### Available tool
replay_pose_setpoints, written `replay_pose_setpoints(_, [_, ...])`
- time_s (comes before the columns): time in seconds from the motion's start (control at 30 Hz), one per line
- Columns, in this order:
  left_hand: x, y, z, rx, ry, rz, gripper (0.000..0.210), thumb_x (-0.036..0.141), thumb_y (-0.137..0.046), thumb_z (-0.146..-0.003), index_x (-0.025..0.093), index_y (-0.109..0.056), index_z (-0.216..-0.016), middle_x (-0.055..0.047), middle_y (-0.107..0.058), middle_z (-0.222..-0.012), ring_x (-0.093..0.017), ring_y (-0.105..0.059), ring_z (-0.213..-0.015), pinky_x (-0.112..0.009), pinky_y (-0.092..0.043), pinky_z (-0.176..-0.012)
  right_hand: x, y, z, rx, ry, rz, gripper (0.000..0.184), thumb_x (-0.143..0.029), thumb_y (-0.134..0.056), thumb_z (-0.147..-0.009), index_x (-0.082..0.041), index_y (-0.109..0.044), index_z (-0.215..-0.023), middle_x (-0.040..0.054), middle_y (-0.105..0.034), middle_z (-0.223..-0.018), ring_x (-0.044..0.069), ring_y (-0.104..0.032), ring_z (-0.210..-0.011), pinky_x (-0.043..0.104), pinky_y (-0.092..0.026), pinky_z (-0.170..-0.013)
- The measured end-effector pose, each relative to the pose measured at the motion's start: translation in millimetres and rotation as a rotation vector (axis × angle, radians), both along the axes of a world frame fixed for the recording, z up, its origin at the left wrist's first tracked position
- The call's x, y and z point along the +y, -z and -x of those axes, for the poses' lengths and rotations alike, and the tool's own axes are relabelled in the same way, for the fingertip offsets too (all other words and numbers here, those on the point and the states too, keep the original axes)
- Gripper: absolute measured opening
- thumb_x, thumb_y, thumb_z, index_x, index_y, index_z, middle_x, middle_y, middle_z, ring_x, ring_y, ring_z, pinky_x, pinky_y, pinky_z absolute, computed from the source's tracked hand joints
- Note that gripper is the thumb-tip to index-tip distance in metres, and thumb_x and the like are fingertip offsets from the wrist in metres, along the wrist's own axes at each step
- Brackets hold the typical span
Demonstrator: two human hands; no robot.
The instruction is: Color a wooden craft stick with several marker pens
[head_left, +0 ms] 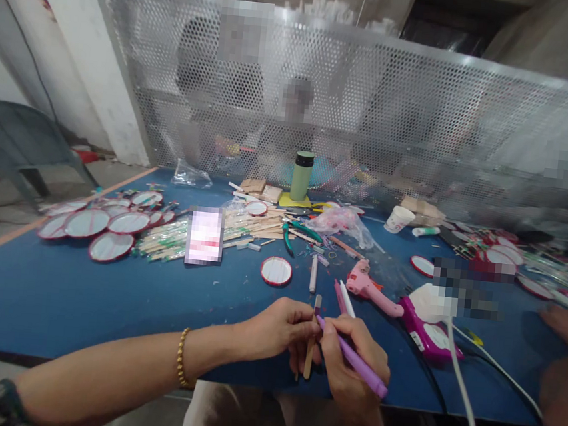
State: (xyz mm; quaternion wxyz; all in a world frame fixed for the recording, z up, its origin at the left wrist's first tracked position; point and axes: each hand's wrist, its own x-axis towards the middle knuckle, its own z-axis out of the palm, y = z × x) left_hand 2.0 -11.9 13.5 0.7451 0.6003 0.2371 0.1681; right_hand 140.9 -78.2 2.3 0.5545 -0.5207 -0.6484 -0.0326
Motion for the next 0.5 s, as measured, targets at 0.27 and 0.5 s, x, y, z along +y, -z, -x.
replay_pose_setpoints(0.27, [0.6, 0.1, -0.4, 0.001, -0.003, 0.004, 0.065, 0.081, -0.061, -0.069, 0.017, -0.053, -0.076, 0.001, -0.062, -0.061, -0.008, -0.050, -0.041, -0.024, -0.044, -0.048, -0.4, 0.9, -1.1, -0.006, -0.009, 0.005, 0.017, -0.021, -0.057, -0.092, -0.019, -0.065, -0.077, -0.0021, -0.066, -0.057, 0.010, -0.061, -0.047, 0.020, -0.049, -0.048])
replay_pose_setpoints(0.5, [0.1, -1.2, 0.7, -0.001, -0.004, 0.002, 0.065, 0.081, -0.061, -0.069, 0.017, -0.052, -0.075, 0.001, -0.062, -0.060, -0.007, -0.050, -0.041, -0.022, -0.042, -0.046, -1.1, 1.5, -2.5, 0.012, -0.014, 0.016, 0.015, -0.020, -0.058, -0.092, -0.018, -0.065, -0.079, -0.0010, -0.067, -0.061, 0.011, -0.063, -0.049, 0.020, -0.050, -0.050])
